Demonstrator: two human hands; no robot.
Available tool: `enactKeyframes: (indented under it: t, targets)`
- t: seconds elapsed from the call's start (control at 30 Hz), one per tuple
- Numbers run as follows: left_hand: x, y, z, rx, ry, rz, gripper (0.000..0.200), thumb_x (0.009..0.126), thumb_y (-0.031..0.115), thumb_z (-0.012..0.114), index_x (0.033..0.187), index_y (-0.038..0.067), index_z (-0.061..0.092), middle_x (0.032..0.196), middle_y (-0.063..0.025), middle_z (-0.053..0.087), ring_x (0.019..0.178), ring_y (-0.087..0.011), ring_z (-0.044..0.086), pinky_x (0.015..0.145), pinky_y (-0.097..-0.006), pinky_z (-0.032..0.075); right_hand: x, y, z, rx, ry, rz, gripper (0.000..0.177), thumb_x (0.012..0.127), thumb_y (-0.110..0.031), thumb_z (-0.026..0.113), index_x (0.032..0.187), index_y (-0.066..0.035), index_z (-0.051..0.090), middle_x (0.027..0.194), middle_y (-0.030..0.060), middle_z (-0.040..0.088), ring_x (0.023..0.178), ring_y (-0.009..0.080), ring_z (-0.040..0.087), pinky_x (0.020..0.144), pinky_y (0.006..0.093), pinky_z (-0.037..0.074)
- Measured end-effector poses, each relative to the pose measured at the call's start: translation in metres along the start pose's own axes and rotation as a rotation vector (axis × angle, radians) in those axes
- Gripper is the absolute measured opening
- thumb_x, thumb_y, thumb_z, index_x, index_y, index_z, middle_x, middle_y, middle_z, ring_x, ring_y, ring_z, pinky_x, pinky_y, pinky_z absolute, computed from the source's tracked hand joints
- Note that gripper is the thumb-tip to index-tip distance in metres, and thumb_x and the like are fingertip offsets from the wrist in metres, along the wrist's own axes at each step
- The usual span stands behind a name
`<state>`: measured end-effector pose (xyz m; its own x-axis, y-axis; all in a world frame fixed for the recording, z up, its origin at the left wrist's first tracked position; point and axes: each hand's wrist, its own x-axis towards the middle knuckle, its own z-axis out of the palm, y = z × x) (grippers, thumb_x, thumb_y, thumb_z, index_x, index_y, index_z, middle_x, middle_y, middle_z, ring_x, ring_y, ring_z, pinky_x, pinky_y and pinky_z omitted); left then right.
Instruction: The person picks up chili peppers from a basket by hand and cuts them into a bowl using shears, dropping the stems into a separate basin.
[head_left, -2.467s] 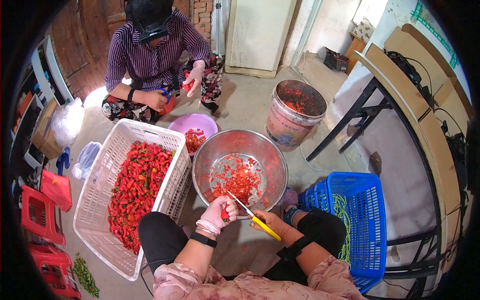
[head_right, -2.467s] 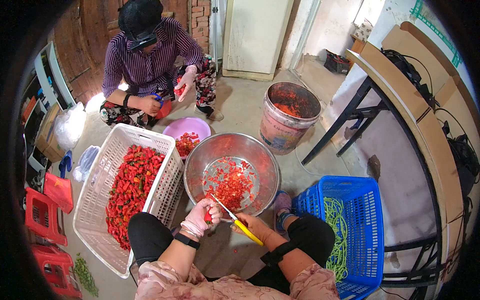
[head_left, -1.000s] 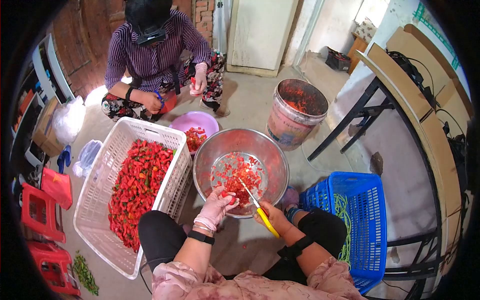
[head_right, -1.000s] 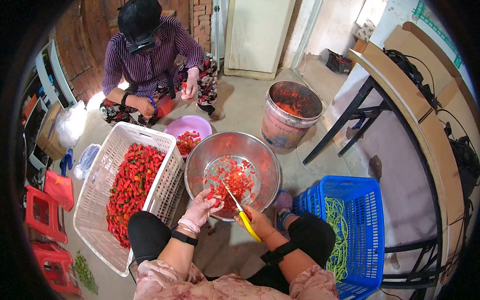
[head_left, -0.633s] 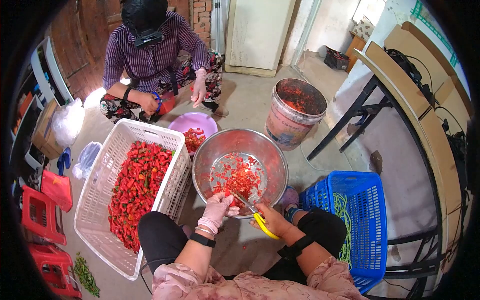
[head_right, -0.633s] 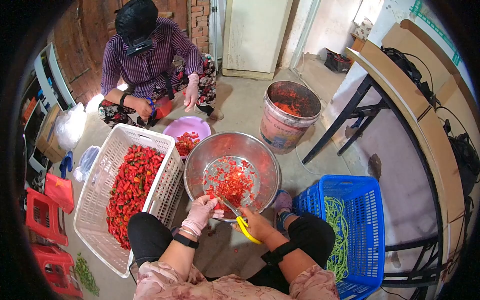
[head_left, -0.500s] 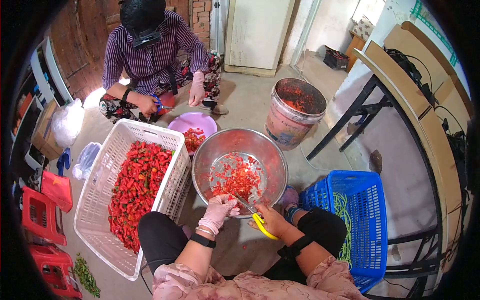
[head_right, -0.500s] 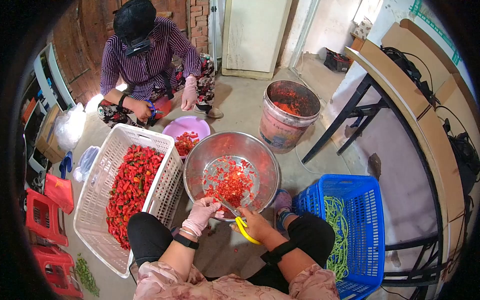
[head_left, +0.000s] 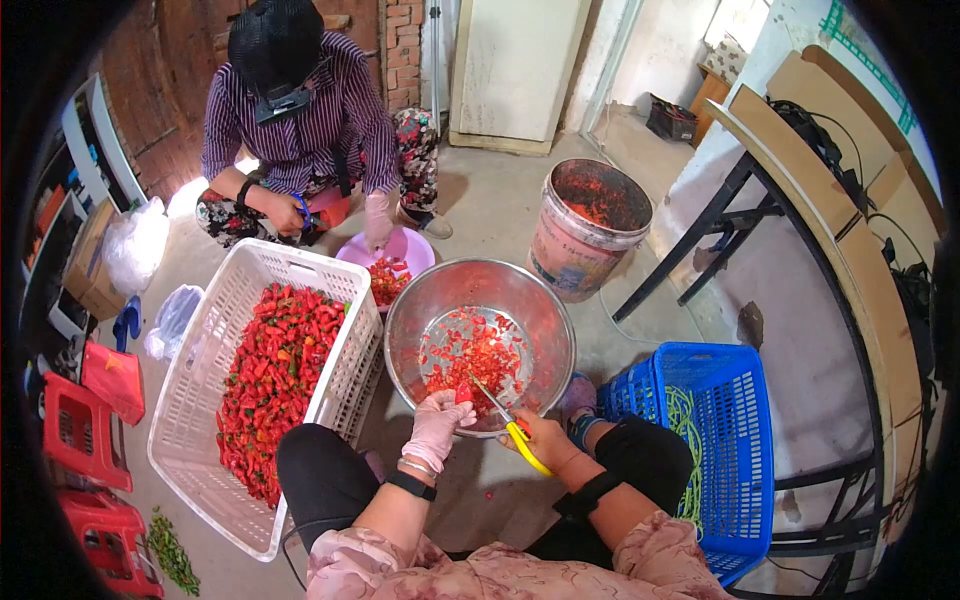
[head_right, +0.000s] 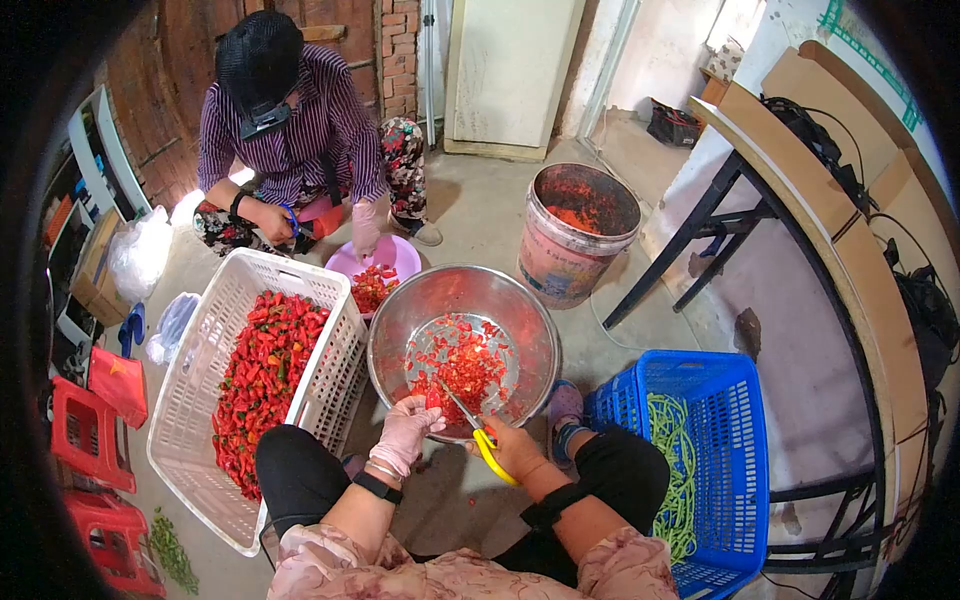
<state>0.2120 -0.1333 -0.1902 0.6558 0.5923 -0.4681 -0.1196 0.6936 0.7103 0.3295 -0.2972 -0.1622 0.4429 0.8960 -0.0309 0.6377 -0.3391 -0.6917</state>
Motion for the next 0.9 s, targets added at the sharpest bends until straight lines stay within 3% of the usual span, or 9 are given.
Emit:
enactKeyframes:
  t: [0.1, 0.17, 0.27, 0.57, 0.67, 0.9]
  targets:
    - [0.002, -0.002, -0.003, 0.057, 0.029, 0.043, 0.028, 0.075, -0.005, 0.061, 0.1, -0.004, 0.048, 0.078, -0.011, 0.059, 0.064, -0.018, 0.06, 0.056, -0.027, 0.053, 0.001, 0.002, -0.003, 0.088, -0.062, 0.056, 0.055, 0.074, -0.037, 0.067, 0.112, -0.002, 0.045, 0.095, 0.0226, 0.056, 0.084, 0.0356, 0.058, 0.072, 0.0374, 0.046]
    - [0.0, -0.001, -0.003, 0.105, -0.009, 0.016, 0.027, 0.075, -0.005, 0.061, 0.099, -0.005, 0.05, 0.078, -0.011, 0.06, 0.064, -0.0177, 0.06, 0.056, -0.0267, 0.053, 0.001, 0.006, 0.0, 0.008, -0.123, 0.077, 0.065, 0.073, -0.048, 0.063, 0.119, -0.007, 0.044, 0.099, 0.0246, 0.056, 0.092, 0.0384, 0.055, 0.079, 0.0412, 0.044]
    - [-0.001, 0.002, -0.003, 0.153, -0.064, -0.046, 0.024, 0.075, -0.005, 0.06, 0.098, -0.005, 0.053, 0.077, -0.0107, 0.06, 0.063, -0.0175, 0.059, 0.056, -0.0268, 0.052, -0.001, 0.003, 0.0, -0.054, -0.08, 0.028, 0.057, 0.074, -0.04, 0.066, 0.111, -0.001, 0.046, 0.097, 0.0222, 0.055, 0.084, 0.0353, 0.057, 0.073, 0.038, 0.046]
    - [0.009, -0.003, -0.014, -0.107, -0.115, -0.192, 0.022, 0.079, -0.007, 0.052, 0.101, -0.005, 0.049, 0.084, -0.0116, 0.057, 0.072, -0.0235, 0.059, 0.068, -0.0349, 0.054, 0.002, -0.013, -0.01, 0.002, -0.126, 0.223, 0.056, 0.072, -0.042, 0.067, 0.109, -0.005, 0.048, 0.093, 0.0226, 0.056, 0.081, 0.0347, 0.058, 0.071, 0.0382, 0.046]
    - [0.01, -0.003, -0.014, -0.19, -0.097, -0.148, 0.024, 0.079, -0.008, 0.05, 0.103, -0.005, 0.046, 0.088, -0.0123, 0.056, 0.077, -0.0254, 0.059, 0.073, -0.0364, 0.053, 0.001, 0.015, 0.011, 0.05, -0.01, 0.082, 0.057, 0.073, -0.042, 0.067, 0.11, -0.004, 0.047, 0.093, 0.0227, 0.056, 0.082, 0.0353, 0.057, 0.072, 0.038, 0.046]
    - [0.004, -0.002, -0.003, -0.243, -0.115, -0.159, 0.02, 0.082, -0.006, 0.048, 0.102, -0.005, 0.046, 0.089, -0.0134, 0.056, 0.08, -0.028, 0.059, 0.076, -0.038, 0.053, -0.002, -0.014, -0.003, -0.068, -0.055, 0.053, 0.057, 0.073, -0.041, 0.066, 0.111, -0.004, 0.046, 0.089, 0.0222, 0.057, 0.081, 0.036, 0.058, 0.07, 0.0382, 0.046]
